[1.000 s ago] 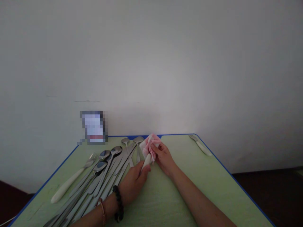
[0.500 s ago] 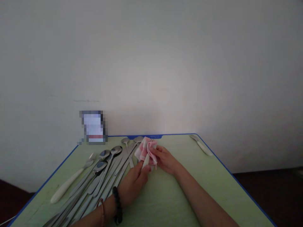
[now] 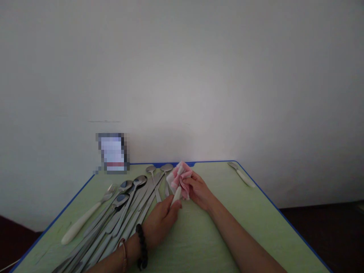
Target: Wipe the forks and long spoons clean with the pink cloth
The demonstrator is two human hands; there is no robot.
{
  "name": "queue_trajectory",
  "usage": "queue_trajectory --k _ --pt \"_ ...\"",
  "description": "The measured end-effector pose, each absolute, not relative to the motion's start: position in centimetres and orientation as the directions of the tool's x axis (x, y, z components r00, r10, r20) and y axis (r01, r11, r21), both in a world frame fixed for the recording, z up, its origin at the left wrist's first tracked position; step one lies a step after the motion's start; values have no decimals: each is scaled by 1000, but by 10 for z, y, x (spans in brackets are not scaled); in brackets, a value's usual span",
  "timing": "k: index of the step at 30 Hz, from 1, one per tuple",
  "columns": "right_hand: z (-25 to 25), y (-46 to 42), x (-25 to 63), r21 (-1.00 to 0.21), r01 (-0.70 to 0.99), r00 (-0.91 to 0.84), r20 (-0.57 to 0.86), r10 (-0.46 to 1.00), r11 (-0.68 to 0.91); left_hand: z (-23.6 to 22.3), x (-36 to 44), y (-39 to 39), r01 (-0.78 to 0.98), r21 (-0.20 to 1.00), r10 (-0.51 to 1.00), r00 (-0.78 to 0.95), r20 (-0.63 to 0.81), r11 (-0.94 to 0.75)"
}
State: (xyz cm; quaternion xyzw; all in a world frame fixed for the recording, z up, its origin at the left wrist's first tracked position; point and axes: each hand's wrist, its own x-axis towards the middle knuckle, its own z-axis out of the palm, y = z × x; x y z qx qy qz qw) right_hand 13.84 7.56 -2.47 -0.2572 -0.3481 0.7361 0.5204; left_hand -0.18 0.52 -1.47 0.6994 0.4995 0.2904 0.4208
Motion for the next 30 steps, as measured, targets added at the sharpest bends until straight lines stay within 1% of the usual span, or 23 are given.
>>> queue_trajectory --k 4,10,14,17,20,21,23,26,28,30 --pt "-25 76 140 -784 -581 -339 -9 941 -217 -14 -2 4 427 895 936 350 -35 -126" --pt "-20 74 140 -769 -575 -400 -35 916 -281 -17 -1 3 233 972 944 327 -42 -37" --pt "-20 72 142 -770 -571 -466 19 884 -284 -22 -1 4 133 991 953 298 -47 7" --pt "-21 71 144 -821 -516 -500 56 864 -245 -23 -1 5 127 992 956 289 -47 10" --pt "-21 69 144 -856 -443 -533 14 846 -265 -23 0 5 129 992 957 285 -50 13" --pt "-21 70 144 -854 -444 -519 -1 855 -270 -23 0 5 122 993 958 283 -45 10" --pt "-21 71 143 -826 -477 -489 -33 871 -300 -25 0 5 94 996 957 287 -38 11" --pt "-19 73 141 -748 -561 -461 -73 885 -354 -28 1 6 21 998 957 285 -59 55" --pt "-18 75 141 -708 -604 -447 -78 891 -365 -28 1 6 -23 997 956 286 -68 78" --pt "-16 75 141 -692 -627 -434 -70 898 -357 -26 2 6 -39 995 954 291 -76 92"
